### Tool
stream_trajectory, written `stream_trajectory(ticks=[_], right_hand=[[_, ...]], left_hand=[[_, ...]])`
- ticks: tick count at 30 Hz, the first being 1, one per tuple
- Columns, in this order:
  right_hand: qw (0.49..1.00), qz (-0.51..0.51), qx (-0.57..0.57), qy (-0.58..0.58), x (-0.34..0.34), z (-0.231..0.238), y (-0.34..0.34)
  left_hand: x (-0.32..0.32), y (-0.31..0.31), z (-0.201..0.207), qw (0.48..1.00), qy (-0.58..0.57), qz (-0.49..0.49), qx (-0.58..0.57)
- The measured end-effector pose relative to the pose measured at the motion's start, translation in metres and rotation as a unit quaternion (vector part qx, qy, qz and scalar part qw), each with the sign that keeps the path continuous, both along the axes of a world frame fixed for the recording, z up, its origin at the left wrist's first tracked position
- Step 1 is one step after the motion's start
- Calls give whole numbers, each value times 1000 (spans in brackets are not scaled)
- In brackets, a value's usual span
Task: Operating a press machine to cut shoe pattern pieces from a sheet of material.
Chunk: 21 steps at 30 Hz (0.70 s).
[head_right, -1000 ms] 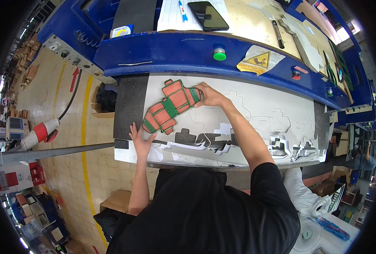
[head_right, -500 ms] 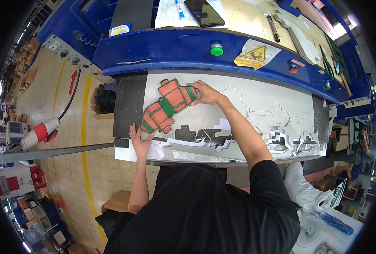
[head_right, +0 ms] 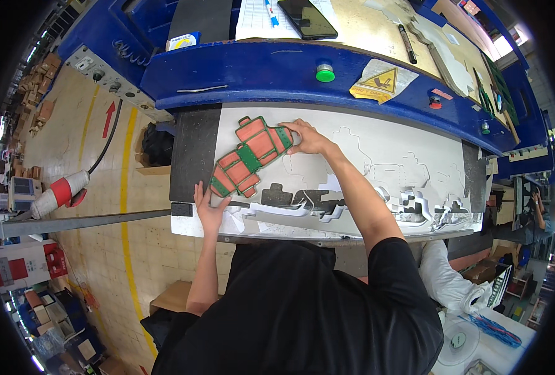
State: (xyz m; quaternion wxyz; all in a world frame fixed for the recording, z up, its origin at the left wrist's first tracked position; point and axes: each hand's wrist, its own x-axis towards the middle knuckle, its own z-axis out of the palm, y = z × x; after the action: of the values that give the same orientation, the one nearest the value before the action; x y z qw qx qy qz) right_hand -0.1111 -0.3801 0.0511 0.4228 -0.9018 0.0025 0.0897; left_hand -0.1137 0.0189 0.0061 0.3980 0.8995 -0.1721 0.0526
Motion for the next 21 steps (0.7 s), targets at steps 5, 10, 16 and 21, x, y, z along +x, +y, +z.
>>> stream_trajectory(ticks=[5,10,16,21], right_hand=[[1000,1,-12,-6,-1,5,0],[999,9,-42,-1,-2,9,5],[999,33,11,-4,0,2,-6],[998,43,-6,-39,-1,-18,-16]], left_hand=[[0,0,0,1000,0,-5,-14],[0,4,0,1000,-1,-5,-17],[-1,4,1,1000,-10,-1,-16],[-1,-2,7,1000,-6,0,-16]])
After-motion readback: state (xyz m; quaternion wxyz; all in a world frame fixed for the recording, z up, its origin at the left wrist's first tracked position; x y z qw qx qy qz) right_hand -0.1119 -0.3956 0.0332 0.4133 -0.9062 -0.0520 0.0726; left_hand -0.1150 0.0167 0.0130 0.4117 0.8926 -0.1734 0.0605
